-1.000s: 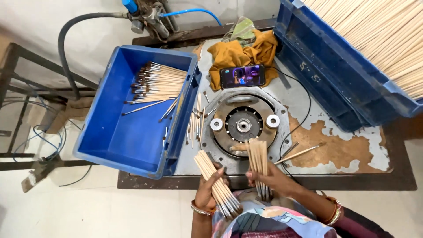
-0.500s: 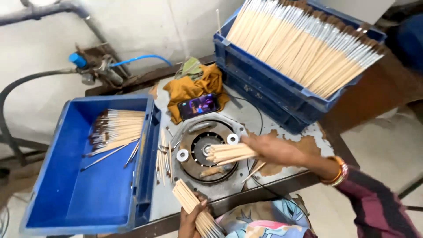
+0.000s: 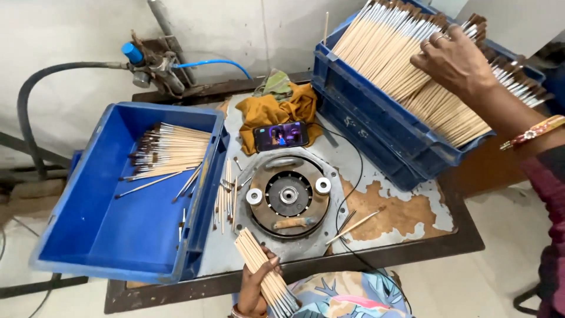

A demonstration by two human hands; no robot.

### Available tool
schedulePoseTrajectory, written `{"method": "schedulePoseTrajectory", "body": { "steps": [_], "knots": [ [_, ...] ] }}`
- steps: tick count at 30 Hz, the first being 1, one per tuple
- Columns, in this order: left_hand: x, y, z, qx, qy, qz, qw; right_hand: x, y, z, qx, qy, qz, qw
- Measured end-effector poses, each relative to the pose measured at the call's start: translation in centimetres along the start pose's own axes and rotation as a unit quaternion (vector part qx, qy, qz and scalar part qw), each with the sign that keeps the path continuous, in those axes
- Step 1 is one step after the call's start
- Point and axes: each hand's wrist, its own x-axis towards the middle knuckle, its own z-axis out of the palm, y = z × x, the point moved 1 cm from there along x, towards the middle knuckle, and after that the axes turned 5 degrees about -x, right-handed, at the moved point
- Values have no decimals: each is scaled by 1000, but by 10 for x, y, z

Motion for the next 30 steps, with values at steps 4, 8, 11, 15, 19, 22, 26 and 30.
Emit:
{"method": "schedulePoseTrajectory", "body": {
  "steps": [4, 8, 11, 15, 19, 22, 26, 30],
  "knots": [
    [-10, 8, 0, -16, 6, 13, 1000, 4, -4, -23, -37, -52, -4, 998],
    [-12, 8, -1, -34, -11, 9, 999, 0, -9, -19, -26, -60, 90, 994],
    [-12, 7, 0, -36, -2, 3, 999, -8, -25, -25, 87, -28, 110, 990],
    [-8, 6, 1, -37, -16, -1, 999, -7, -82, 10, 279, 163, 56, 945],
    [-12, 10, 4, -25, 0, 3, 1000, -13, -67, 12, 452, 176, 42, 873],
    [-7, 6, -1, -17, 0, 15, 1000, -14, -62, 25, 463, 211, 29, 860],
    [-8, 7, 3, -45, -1, 2, 999, -16, -71, 33, 462, 140, 27, 875],
    [-7, 7, 2, -32, -1, 4, 999, -19, -74, 18, 492, 142, 19, 859]
  ]
}}
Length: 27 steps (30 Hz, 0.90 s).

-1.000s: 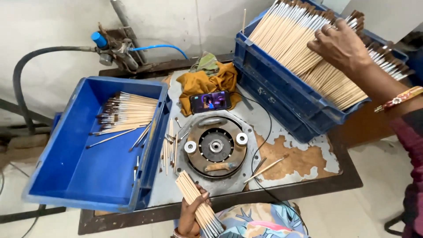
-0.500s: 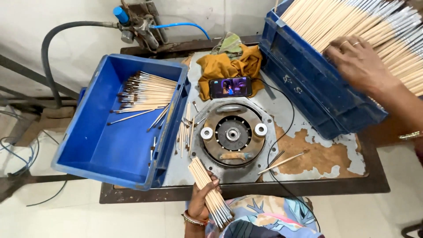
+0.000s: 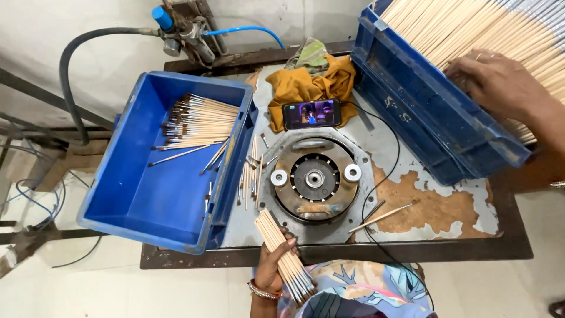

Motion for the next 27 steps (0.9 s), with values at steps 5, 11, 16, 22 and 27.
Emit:
{"method": "schedulePoseTrajectory", "body": {
  "steps": [5, 11, 16, 22, 27],
  "knots": [
    [-3, 5, 8, 42, 8, 1, 999, -45, -90, -72, 0, 122, 13, 992],
    [-4, 10, 15, 16, -23, -27, 999, -134, -222, 23, 262, -2, -116, 958],
    [-6, 10, 12, 26, -31, -3, 999, -187, -254, 97, 280, 18, -111, 953],
    [-9, 5, 22, 37, 10, 2, 999, -182, -233, 50, 167, 45, -94, 981],
    [-5, 3, 26, 71, -41, -8, 997, -140, -246, 1, 548, 155, 105, 816]
  ]
}}
